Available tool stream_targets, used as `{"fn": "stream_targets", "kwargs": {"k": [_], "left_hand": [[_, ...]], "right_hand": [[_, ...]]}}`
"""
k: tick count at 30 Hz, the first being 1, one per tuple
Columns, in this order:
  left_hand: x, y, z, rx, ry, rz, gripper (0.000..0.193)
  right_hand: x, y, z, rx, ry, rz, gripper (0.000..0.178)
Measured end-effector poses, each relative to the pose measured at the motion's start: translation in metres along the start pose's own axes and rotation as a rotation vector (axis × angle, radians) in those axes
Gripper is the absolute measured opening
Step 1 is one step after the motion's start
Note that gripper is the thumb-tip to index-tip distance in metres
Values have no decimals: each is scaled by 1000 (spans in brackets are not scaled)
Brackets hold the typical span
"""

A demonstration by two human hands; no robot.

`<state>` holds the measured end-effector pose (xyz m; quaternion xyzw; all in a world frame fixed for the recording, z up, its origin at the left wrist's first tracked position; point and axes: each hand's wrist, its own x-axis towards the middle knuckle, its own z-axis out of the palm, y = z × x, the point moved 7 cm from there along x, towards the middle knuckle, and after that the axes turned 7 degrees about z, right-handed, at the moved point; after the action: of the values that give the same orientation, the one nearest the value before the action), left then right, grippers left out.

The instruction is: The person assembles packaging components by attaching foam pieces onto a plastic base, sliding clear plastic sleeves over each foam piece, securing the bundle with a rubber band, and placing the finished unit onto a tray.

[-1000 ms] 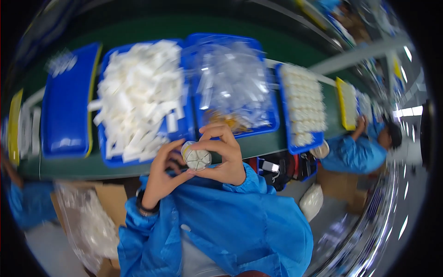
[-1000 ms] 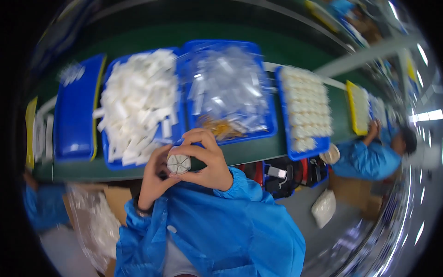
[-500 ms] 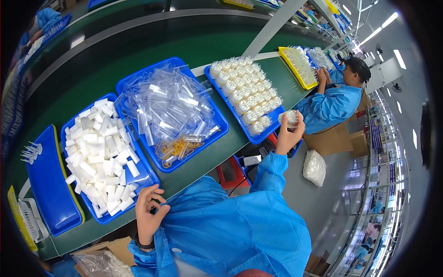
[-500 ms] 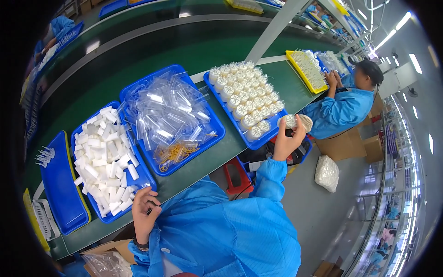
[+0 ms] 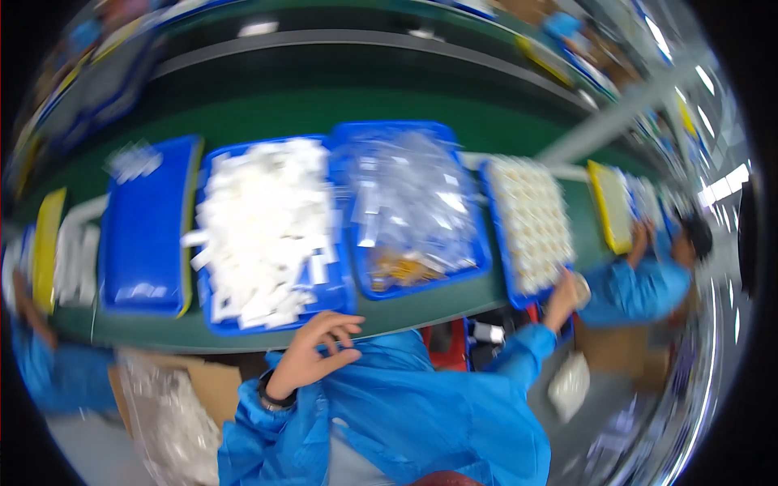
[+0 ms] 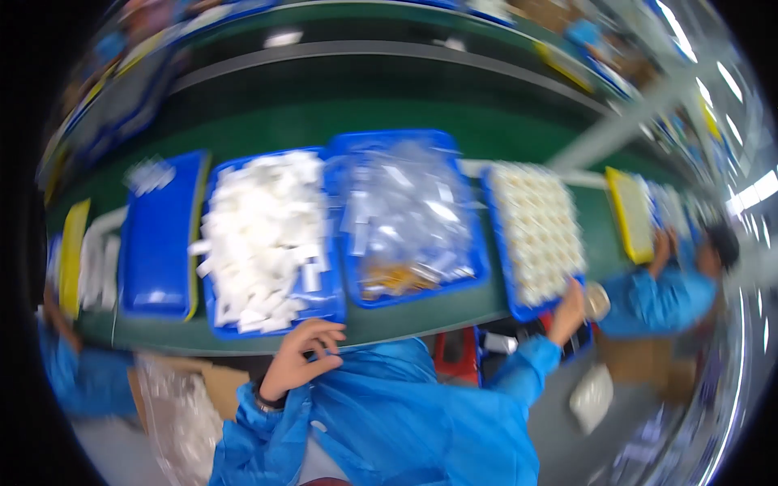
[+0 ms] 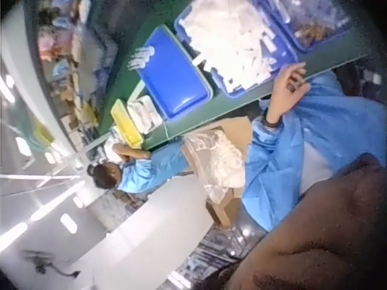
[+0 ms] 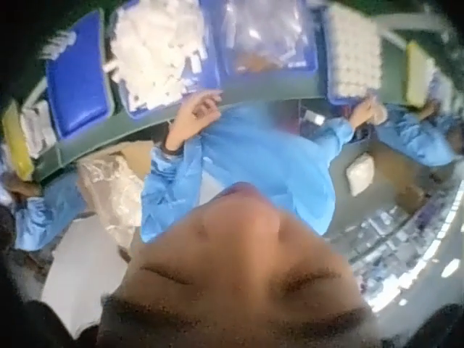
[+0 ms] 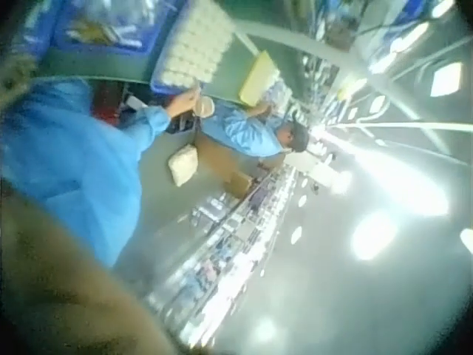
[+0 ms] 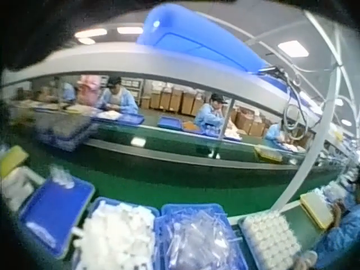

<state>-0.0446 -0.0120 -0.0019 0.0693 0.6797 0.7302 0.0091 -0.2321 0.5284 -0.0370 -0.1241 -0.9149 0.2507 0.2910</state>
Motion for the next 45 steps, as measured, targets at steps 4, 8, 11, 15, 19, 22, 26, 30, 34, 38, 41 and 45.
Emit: {"fn": "stream_targets", "kwargs": {"k": [4, 8, 11, 15, 19, 22, 26, 30, 34, 38, 41, 45], "left_hand": [[-5, 42, -28, 28, -93, 22, 47], [-27, 108, -105, 383, 13, 227, 40], [-32, 129, -194, 713, 494, 189, 36], [-4, 95, -321, 879, 759, 86, 44], [27, 24, -412, 1276, 872, -185, 69], [48, 0, -426, 1192, 1023, -347, 77], [51, -1, -435, 1193, 1244, -395, 69], [57, -10, -450, 1190, 1224, -385, 64], [64, -4, -442, 1270, 1184, -348, 58], [48, 0, -453, 1288, 1066, -222, 53], [58, 18, -413, 726, 681, -25, 41], [29, 77, -327, 694, 649, -20, 44]], "right_hand": [[-19, -43, -53, 323, 330, 12, 33], [-22, -109, -59, 424, 324, 91, 40], [-29, -144, -39, 480, 259, 13, 39], [-43, -185, -16, 587, 153, -122, 34], [-60, -215, 15, 760, -43, -86, 24], [-82, -261, 17, 807, -141, -267, 14], [-101, -296, 22, 865, -243, -316, 10], [-112, -316, 35, 911, -374, -312, 10], [-133, -345, 48, 910, -577, -388, 10], [-149, -392, 49, 820, -760, -535, 16], [-158, -413, 59, 715, -830, -645, 24], [-159, -437, 75, 650, -769, -766, 27]]}}
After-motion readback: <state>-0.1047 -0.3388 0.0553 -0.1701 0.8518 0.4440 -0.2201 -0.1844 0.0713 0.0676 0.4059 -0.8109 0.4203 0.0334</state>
